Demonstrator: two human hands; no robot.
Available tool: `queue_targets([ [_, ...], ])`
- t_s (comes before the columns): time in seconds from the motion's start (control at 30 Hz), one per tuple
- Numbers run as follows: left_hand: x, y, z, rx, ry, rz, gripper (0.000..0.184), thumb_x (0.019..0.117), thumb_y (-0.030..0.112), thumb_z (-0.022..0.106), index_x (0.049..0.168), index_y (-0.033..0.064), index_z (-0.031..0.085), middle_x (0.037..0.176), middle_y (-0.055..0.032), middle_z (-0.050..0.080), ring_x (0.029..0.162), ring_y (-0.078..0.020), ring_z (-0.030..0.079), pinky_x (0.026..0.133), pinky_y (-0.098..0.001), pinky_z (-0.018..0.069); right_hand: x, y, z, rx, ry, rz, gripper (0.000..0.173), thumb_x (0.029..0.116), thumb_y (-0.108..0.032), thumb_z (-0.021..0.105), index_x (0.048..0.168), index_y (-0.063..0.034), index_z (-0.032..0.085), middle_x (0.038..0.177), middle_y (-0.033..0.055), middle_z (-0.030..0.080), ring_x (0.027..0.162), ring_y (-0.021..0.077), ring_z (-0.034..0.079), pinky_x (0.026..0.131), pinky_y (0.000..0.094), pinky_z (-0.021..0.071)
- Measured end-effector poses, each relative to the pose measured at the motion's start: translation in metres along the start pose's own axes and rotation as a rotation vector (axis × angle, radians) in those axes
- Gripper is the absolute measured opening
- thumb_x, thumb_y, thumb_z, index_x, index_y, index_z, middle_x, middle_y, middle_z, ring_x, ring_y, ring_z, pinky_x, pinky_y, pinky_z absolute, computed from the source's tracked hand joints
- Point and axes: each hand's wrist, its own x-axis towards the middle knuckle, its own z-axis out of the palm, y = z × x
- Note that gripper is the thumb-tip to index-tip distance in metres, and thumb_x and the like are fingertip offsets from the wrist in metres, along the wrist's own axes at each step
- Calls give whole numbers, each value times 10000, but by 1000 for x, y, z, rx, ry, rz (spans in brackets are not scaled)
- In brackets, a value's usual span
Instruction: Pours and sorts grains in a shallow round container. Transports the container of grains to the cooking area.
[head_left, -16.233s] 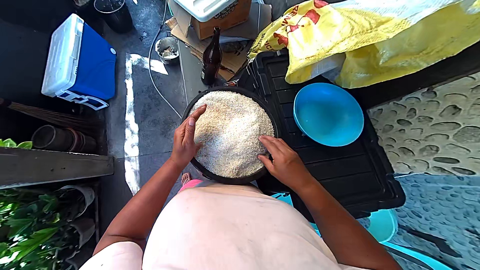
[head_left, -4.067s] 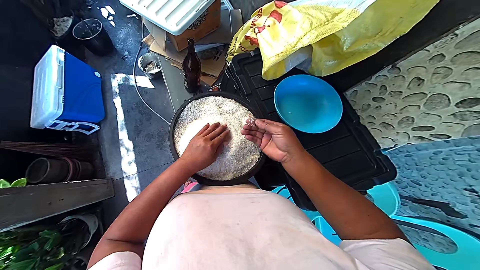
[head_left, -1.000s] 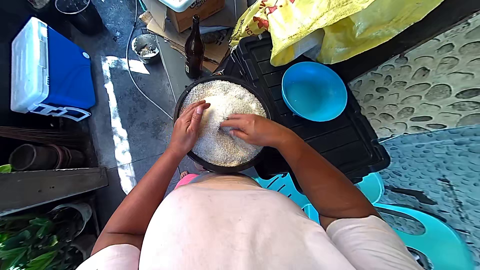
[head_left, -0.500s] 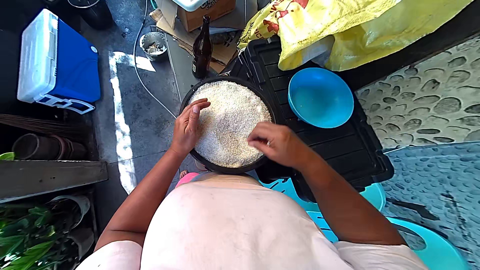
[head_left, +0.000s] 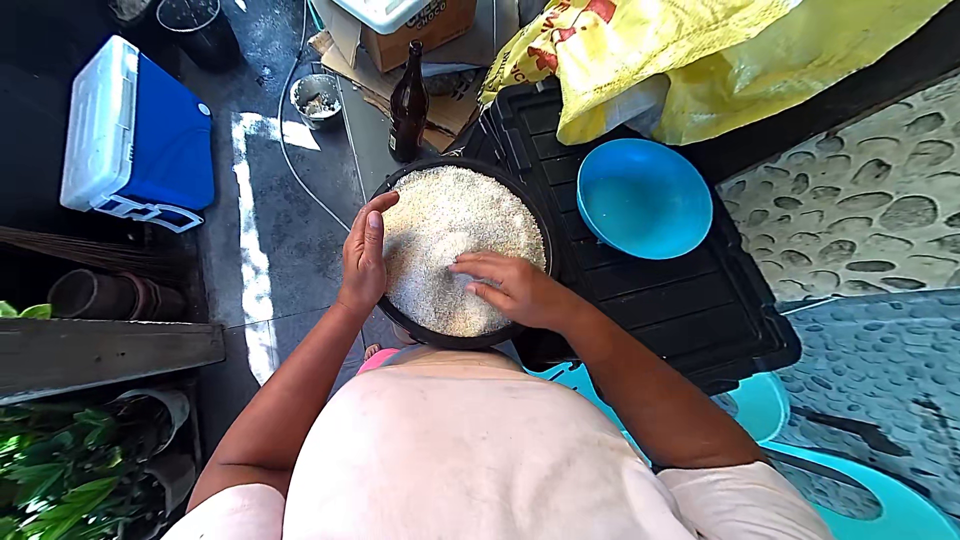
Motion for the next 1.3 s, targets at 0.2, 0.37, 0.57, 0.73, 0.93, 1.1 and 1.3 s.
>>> queue_targets([
  [0.2, -17, 35, -12, 278, -258, -221, 616, 1091, 498, 311, 1587, 137, 378, 1653, -66, 348, 1510, -178, 351, 1225, -450, 331, -4, 3, -57, -298, 134, 261, 286, 1016, -71, 537, 1255, -14, 683, 1166, 176, 708, 980, 306, 714, 870, 496, 592],
  [0.37, -8, 41, -2, 346, -357, -349, 718, 1047, 608, 332, 1638, 205, 274, 1717, -97, 175, 1590, -267, 135, 1268, -540, 196, 9, 34, -58, -456, -29, 618, 385, 1047, -83, 444, 1383, 58, 568, 1294, 277, 636, 1206, 435, 631, 1009, 621, 489],
  [0.57, 7, 27, 26, 390, -363, -362, 746, 1038, 637, 337, 1653, 228, 230, 1724, -105, 149, 1593, -348, 67, 1240, -680, 42, 23, 36, -40, -214, -20, 659, 467, 1020, -57, 423, 1473, 30, 497, 1374, 272, 607, 1305, 416, 579, 1090, 605, 436],
  [0.73, 7, 17, 37, 355, -381, -247, 701, 1066, 570, 331, 1644, 180, 259, 1723, -98, 161, 1593, -310, 110, 1269, -618, 49, 43, 8, -30, 1, -28, 611, 466, 1011, -86, 493, 1466, 12, 508, 1322, 245, 642, 1262, 370, 611, 1072, 576, 456],
  [0.93, -4, 21, 38, 436, -272, -145, 646, 1094, 518, 254, 1561, 111, 436, 1670, -125, 306, 1562, -322, 226, 1262, -610, 98, 53, -26, -57, 185, 79, 289, 481, 1010, -41, 479, 1481, -119, 533, 1325, 101, 663, 1036, 175, 717, 848, 373, 616],
  [1.1, -5, 25, 33, 427, -274, -160, 661, 1097, 520, 210, 1543, 101, 464, 1646, -111, 363, 1556, -286, 258, 1267, -603, 91, 35, -13, -87, -33, 220, 254, 245, 1032, -122, 543, 1218, -79, 698, 1017, 75, 729, 836, 132, 695, 778, 340, 593],
  [1.3, -9, 29, 24, 535, -304, -137, 636, 1092, 540, 233, 1523, 165, 512, 1645, -83, 376, 1563, -335, 226, 1238, -675, 46, 12, 21, -68, -141, 280, 309, 207, 1037, -216, 597, 1003, -62, 730, 816, 48, 692, 696, 107, 631, 687, 311, 539],
])
